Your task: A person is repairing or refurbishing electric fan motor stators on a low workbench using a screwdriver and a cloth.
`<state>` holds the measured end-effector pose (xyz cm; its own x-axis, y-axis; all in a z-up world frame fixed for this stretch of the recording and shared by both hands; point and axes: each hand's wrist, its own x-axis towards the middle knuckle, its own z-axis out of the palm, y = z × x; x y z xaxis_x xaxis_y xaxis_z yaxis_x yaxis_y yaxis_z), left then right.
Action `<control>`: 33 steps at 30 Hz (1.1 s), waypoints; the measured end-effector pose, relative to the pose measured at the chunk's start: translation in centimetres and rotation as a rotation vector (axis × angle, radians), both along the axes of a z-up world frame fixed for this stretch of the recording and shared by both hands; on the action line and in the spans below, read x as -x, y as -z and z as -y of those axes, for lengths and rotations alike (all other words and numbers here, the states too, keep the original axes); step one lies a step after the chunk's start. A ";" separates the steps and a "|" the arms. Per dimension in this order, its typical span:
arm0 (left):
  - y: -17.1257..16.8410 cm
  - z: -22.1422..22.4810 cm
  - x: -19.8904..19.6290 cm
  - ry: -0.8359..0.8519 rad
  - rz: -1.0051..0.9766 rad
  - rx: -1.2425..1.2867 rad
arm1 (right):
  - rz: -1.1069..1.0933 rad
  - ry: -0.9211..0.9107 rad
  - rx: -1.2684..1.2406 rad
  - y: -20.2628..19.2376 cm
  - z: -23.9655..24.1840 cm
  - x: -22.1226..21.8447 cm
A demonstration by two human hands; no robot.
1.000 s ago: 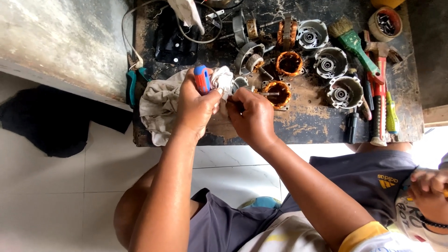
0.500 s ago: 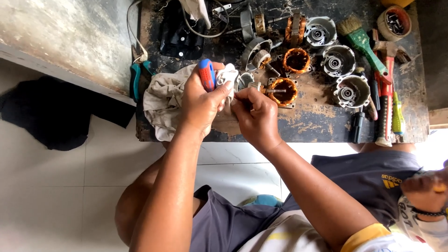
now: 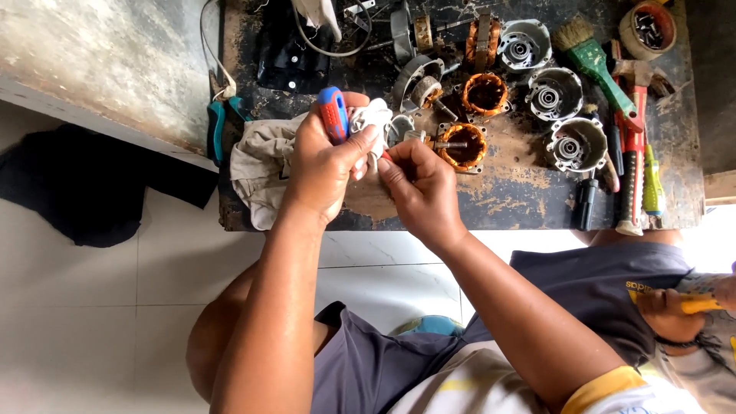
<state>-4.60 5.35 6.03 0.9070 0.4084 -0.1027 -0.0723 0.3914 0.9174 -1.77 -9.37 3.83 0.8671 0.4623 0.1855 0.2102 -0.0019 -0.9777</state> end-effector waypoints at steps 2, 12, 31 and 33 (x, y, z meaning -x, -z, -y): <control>0.0 0.1 0.0 0.006 0.006 -0.010 | -0.019 -0.026 -0.010 -0.6 0.0 0.0; -0.3 -0.9 0.4 -0.028 -0.039 0.030 | -0.328 -0.203 -0.129 1.8 0.9 0.1; -1.0 -1.2 0.7 0.063 -0.071 -0.092 | -0.315 -0.119 -0.197 2.3 1.6 -0.4; -0.5 -1.2 0.8 0.069 -0.068 -0.116 | -0.312 -0.114 -0.185 2.3 1.6 -0.3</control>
<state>-5.36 6.51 6.57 0.9259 0.3578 -0.1207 0.0150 0.2847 0.9585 -1.46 -10.96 1.57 0.8402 0.5422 0.0099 -0.1088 0.1864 -0.9764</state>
